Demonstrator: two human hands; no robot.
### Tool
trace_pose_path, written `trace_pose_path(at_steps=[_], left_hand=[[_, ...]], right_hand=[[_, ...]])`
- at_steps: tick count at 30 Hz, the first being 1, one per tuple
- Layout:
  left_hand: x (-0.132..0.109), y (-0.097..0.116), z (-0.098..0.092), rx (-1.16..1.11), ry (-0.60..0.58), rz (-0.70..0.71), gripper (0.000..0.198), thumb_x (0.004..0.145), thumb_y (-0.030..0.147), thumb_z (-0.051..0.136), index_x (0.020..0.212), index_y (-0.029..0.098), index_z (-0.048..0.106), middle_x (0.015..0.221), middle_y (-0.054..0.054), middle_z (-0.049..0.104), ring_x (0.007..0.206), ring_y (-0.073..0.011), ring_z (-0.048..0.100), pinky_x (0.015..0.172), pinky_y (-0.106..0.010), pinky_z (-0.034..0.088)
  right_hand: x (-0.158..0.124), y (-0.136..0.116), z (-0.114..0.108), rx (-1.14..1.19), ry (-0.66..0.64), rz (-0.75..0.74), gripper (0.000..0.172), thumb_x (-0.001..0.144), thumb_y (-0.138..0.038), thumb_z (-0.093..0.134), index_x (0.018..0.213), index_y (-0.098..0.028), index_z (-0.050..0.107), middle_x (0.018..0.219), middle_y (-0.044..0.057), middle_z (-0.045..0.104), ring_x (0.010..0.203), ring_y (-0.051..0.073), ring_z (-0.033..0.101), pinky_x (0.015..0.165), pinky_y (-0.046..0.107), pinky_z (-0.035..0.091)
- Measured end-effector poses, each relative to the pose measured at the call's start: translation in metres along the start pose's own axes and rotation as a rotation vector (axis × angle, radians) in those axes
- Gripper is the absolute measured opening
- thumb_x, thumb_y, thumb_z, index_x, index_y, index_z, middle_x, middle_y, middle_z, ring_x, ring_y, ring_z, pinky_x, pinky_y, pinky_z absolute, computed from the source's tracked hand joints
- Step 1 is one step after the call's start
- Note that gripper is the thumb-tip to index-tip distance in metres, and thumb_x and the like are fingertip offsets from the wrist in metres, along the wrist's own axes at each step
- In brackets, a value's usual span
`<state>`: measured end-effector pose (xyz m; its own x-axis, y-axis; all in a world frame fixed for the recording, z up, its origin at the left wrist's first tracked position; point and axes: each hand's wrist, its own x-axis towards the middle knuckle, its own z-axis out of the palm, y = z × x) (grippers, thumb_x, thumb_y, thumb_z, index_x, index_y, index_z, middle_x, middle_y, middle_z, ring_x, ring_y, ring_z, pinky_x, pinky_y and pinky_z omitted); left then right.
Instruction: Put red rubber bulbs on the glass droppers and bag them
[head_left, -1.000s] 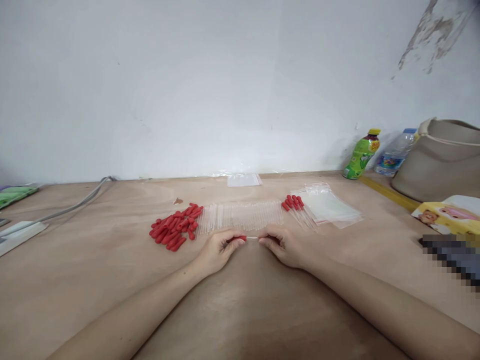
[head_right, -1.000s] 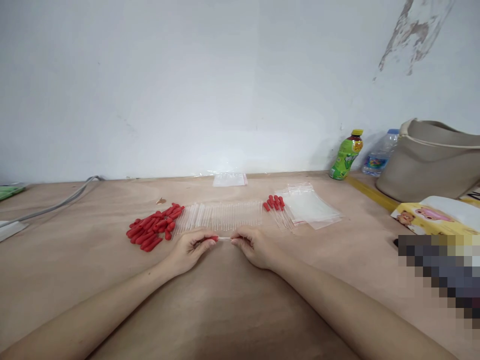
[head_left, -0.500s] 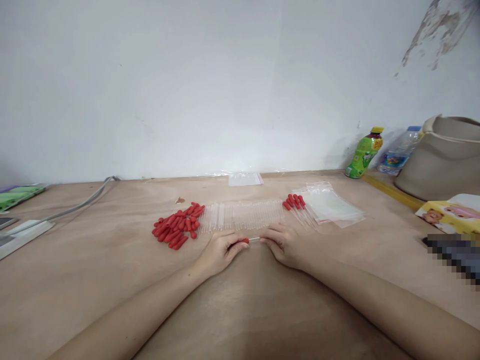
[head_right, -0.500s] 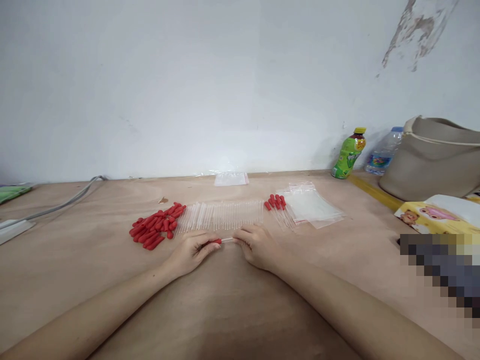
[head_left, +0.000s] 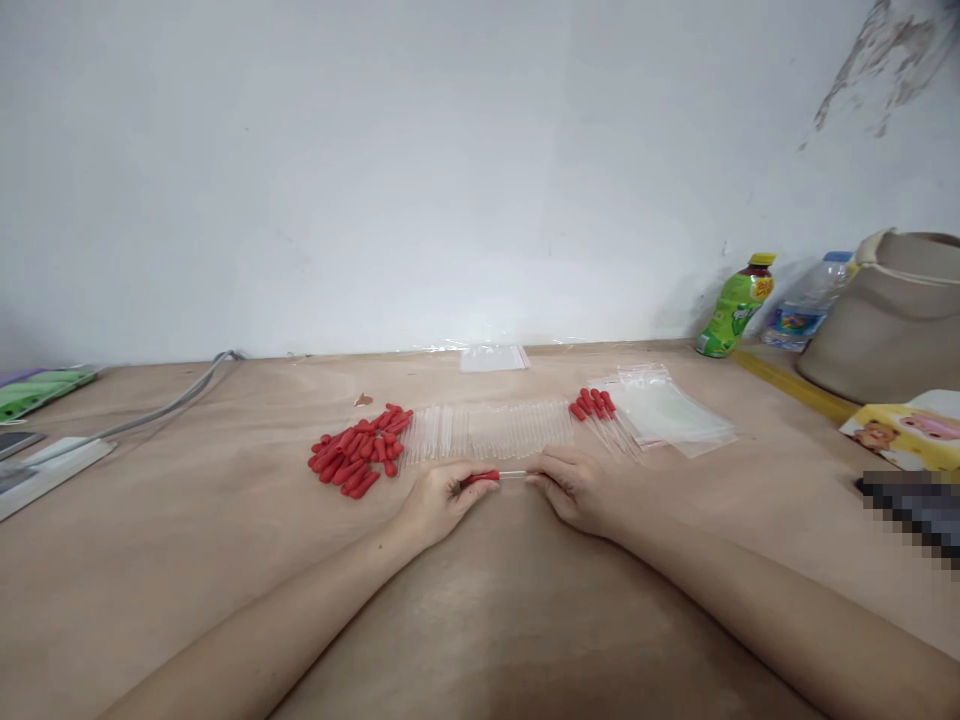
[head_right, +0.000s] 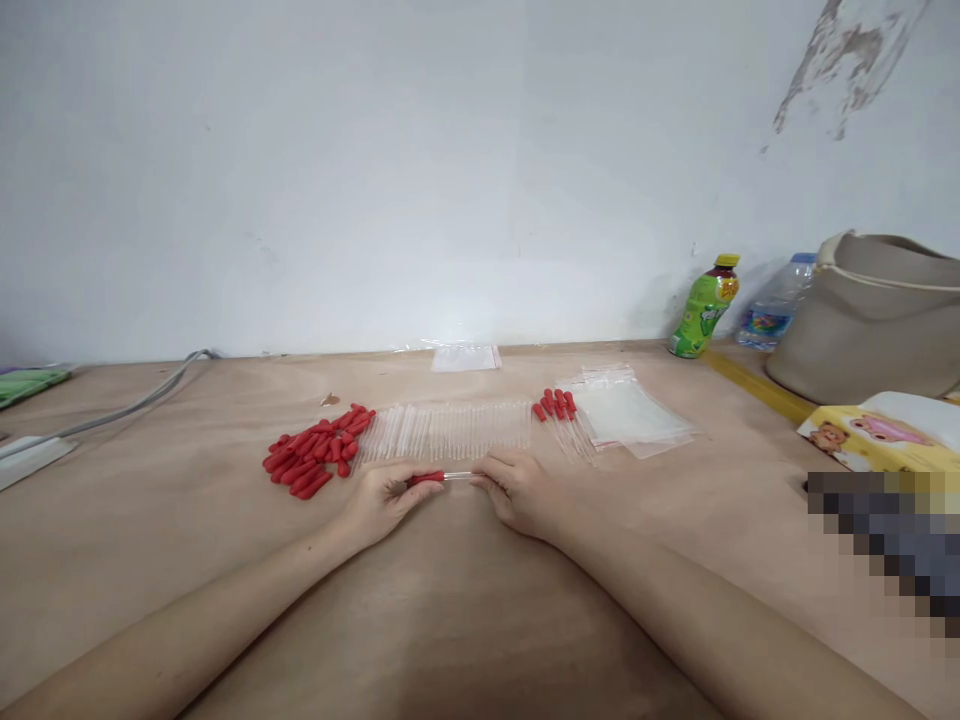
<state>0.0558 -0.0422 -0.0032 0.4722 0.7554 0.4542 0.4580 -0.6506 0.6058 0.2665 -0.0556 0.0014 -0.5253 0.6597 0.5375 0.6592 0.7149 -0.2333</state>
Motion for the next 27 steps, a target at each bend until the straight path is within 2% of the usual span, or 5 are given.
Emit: trace_pose_path(at_steps=[12, 27], left_hand=[[-0.002, 0.002, -0.001, 0.032, -0.076, -0.005, 0.020, 0.080, 0.029, 0.052, 0.091, 0.019, 0.065, 0.081, -0.002, 0.067, 0.070, -0.0142, 0.060, 0.065, -0.025, 0.047], [-0.002, 0.000, -0.002, 0.071, -0.094, 0.026, 0.019, 0.081, 0.029, 0.051, 0.088, 0.019, 0.066, 0.079, -0.003, 0.067, 0.069, -0.0142, 0.059, 0.063, -0.024, 0.046]], right_hand=[[-0.002, 0.010, 0.024, 0.110, 0.017, -0.064, 0.025, 0.086, -0.024, 0.036, 0.079, -0.017, 0.059, 0.068, 0.004, 0.056, 0.062, 0.012, 0.050, 0.058, 0.023, 0.038], [0.001, 0.007, 0.025, 0.104, -0.080, -0.002, 0.026, 0.085, -0.024, 0.037, 0.070, -0.016, 0.058, 0.065, 0.004, 0.057, 0.058, 0.012, 0.050, 0.055, 0.022, 0.037]])
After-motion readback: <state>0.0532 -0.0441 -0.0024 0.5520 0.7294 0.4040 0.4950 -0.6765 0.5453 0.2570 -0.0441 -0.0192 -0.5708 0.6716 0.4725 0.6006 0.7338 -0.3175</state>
